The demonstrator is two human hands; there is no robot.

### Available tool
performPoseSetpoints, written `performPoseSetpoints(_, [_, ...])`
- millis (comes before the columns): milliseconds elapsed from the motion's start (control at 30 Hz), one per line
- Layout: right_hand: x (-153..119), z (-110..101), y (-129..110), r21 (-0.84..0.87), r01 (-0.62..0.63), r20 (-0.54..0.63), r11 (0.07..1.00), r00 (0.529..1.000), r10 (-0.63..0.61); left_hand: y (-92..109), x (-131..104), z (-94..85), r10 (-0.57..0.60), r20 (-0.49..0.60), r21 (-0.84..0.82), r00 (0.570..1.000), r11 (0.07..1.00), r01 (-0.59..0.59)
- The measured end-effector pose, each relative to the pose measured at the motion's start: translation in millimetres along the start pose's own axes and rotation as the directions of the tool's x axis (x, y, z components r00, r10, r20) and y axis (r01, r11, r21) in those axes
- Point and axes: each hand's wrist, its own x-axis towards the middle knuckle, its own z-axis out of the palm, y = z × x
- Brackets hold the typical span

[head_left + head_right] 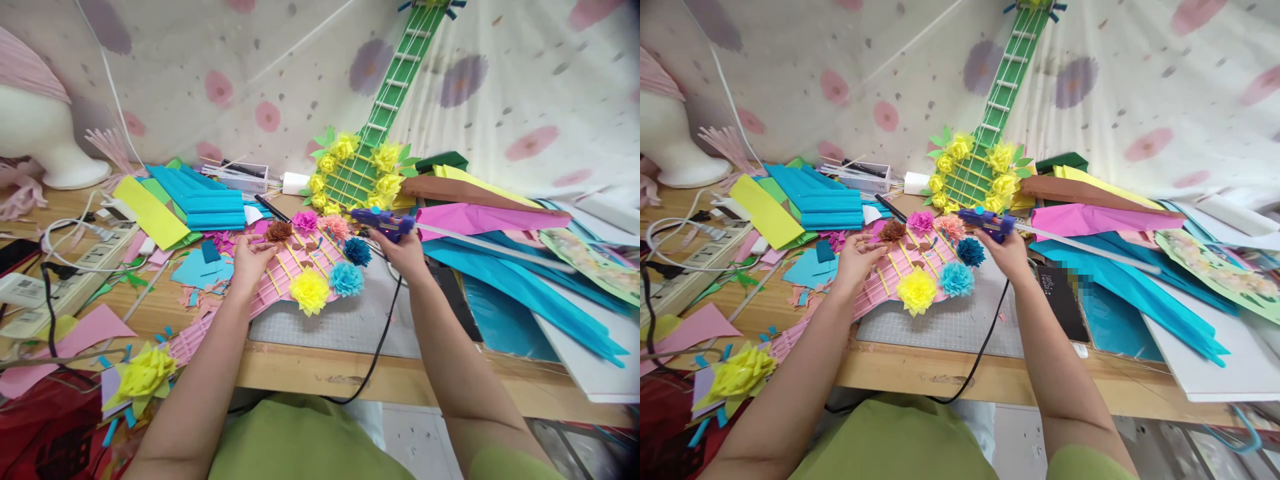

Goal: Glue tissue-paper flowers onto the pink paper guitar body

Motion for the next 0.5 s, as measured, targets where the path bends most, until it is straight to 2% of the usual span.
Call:
performPoseSetpoints(67, [-0.4, -12.3, 20.2, -0.053, -0.059, -0.118, 0.997, 0.992, 0.053, 0.4, 1.7, -0.3, -0.001, -0.024, -0.018, 1.000, 1.000, 0.001])
performPoseSetpoints(133, [-2.5, -19.2, 38.5, -0.157, -0.124, -0.147, 0.980, 0.984, 0.100, 1.6, 2.4, 0.6, -0.023, -0.043, -0.041, 0.999, 0.999, 0.022])
performPoseSetpoints(233, [-6.2, -17.3, 58.3, -0.330, -0.188, -0.081, 0.925, 0.982, 0.171, 4.3, 2.3, 2.9, -0.042, -0.070, -0.080, 0.997, 0.996, 0.037])
performPoseSetpoints(367, [-4.2, -0.6, 69.0, -0.478, -0.237, -0.021, 0.846, 0.966, 0.259, 7.4, 1.7, 3.4, -0.048, -0.092, -0.110, 0.995, 0.993, 0.038])
performPoseSetpoints(500, [1.6, 9.9, 69.8, -0.580, -0.175, 0.072, 0.796, 0.962, 0.265, 9.3, 1.5, -0.9, -0.067, -0.099, -0.088, 0.993, 0.994, 0.058])
